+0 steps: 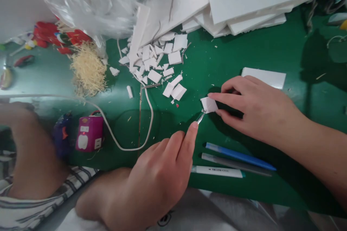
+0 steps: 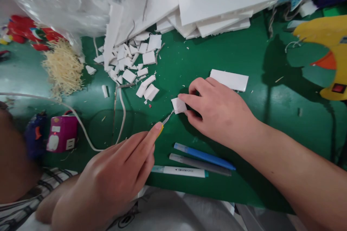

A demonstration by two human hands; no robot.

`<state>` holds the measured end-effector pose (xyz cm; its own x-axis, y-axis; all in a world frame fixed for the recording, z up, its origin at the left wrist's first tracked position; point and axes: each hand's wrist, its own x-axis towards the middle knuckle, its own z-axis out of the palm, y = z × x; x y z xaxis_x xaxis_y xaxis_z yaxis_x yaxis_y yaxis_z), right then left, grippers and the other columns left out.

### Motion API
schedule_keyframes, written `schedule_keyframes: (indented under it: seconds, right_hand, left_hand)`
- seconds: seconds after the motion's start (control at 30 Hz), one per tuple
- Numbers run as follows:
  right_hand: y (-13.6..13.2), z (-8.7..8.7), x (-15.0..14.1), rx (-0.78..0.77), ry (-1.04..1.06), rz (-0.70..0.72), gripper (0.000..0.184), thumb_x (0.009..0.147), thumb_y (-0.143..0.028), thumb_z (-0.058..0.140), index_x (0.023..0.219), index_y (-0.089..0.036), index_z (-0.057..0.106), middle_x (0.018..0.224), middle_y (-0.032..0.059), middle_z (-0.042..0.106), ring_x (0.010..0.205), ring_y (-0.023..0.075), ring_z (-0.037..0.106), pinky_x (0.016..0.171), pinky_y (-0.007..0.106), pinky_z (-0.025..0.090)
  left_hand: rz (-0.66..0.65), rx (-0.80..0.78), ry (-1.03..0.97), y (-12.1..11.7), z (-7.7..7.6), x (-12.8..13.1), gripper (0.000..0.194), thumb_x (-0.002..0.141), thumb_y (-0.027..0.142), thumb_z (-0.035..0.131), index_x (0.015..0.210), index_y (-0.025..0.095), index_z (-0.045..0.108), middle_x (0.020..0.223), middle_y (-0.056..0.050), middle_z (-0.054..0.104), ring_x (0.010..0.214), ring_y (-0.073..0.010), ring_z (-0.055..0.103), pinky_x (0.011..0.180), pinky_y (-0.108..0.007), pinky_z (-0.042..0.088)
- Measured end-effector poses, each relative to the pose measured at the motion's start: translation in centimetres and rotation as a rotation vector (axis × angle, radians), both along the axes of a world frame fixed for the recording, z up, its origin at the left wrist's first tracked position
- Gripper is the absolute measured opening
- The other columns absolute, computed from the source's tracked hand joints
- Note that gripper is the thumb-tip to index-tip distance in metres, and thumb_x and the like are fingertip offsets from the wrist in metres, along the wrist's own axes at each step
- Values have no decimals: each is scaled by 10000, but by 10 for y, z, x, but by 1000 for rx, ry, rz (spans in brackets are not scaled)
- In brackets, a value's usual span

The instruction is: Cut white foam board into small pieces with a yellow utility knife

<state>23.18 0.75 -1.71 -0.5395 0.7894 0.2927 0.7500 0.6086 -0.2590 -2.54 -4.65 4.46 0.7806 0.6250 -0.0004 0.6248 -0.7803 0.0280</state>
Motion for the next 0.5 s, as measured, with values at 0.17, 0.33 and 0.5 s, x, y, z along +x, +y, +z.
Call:
schedule_keyframes:
  seconds: [0.17, 0.33, 0.5]
  right_hand:
    - [0, 0, -1, 3, 13, 3, 266, 971, -229, 598, 1128, -175, 806, 990, 110, 725, 825, 220, 647, 662, 340, 501]
    - [0, -1, 0, -14, -1, -1, 275, 974, -236, 595, 1153, -200, 801, 1003, 101, 725, 832, 213, 648, 667, 334, 506]
    - [0, 0, 0, -20, 6, -2, 283, 971, -243, 591, 1150, -187, 803, 994, 111, 722, 829, 219, 644, 648, 337, 496]
  left_hand:
    - [-9, -17, 16, -1, 2, 1, 483, 941, -34, 481, 1417, -49, 563, 816, -60, 725, 601, -180, 681, 489, -320, 594]
    - [15, -9, -7, -1, 3, 1, 471, 958, -17, 470, 1417, -30, 572, 826, -57, 730, 612, -171, 687, 508, -311, 599]
    - [12, -11, 7, -2, 3, 1, 476, 953, -15, 473, 1418, -32, 575, 818, -54, 727, 600, -169, 679, 497, -311, 596]
